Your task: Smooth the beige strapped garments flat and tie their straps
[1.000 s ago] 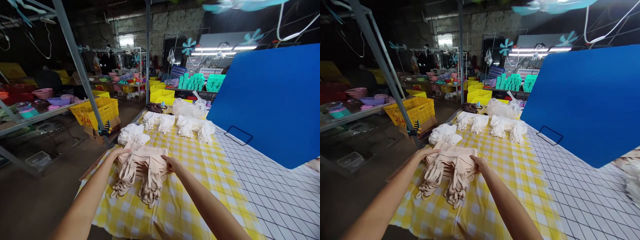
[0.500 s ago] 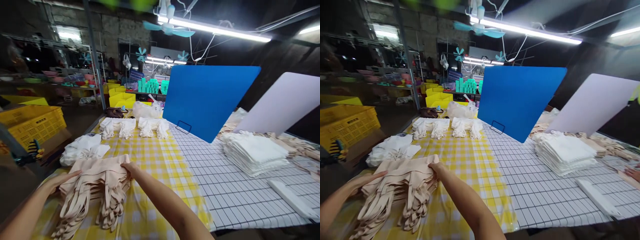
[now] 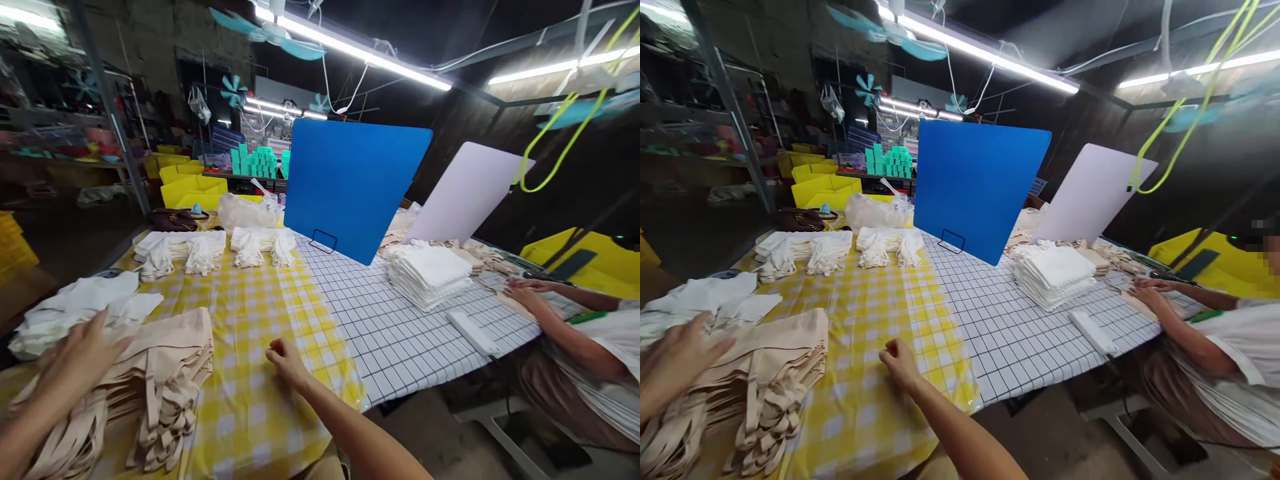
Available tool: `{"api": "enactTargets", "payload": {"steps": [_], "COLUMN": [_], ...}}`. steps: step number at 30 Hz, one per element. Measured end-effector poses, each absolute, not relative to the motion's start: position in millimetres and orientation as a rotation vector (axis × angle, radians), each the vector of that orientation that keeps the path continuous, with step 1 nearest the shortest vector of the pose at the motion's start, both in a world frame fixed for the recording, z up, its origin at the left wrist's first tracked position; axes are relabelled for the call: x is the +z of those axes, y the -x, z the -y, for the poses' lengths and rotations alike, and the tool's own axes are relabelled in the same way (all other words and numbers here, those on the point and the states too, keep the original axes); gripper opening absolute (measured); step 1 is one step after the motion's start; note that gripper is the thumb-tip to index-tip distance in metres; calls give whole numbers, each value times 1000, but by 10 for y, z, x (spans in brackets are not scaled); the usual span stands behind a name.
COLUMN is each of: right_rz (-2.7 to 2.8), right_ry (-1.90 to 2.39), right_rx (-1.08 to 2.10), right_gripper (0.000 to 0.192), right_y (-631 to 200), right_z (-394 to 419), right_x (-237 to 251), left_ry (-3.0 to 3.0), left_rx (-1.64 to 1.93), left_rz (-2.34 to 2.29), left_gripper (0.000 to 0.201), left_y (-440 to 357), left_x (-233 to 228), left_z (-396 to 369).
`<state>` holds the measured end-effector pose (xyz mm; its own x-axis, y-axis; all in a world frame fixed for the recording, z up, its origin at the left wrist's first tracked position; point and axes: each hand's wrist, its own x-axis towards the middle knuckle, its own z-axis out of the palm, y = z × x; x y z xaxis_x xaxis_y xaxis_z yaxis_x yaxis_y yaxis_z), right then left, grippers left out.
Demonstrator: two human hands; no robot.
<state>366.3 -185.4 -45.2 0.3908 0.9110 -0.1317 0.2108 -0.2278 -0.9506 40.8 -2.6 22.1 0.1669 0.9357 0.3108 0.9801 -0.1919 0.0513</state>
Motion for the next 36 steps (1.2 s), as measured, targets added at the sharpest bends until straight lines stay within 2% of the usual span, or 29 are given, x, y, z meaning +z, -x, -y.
{"api": "enactTargets", "payload": {"steps": [3, 8, 12, 15, 20, 25, 29, 36], "right_rz": [1053, 1319, 1481, 1501, 1605, 1645, 1742, 1772], "right_ry": [1728, 1716, 1722, 1710, 1767, 1841, 1865, 1962], "right_rx": [708, 402, 224, 172, 10, 169, 230, 1], "right_gripper": [11, 18, 18, 19, 17, 18, 22, 31], "right_y": [-3854, -3937, -3954, -3968, -3929, -3989, -4183, -4378], "right_z": [2187, 2515, 2538, 2504, 2517, 2527, 2621, 2942], "right_x": [-485, -592, -708, -731, -596, -556, -645, -663], "left_ry": [2416, 2876, 3005, 3002, 2997, 3056, 3114, 3154], "left_rx": [-558, -507, -448, -465, -461, -294, -299, -321], "left_rz": [1554, 1023, 1050, 1051, 1095, 1190, 1222, 1253], "left_gripper": [53, 49, 53, 51, 48, 47, 47, 46], "left_y": [-1196, -2053, -2206, -2186, -2157, -2181, -2175, -2173], "left_x": [150, -434, -884, -1023, -853, -603, -567, -535], "left_z": [598, 1396, 1719, 1792, 1854, 1940, 1926, 1947]}}
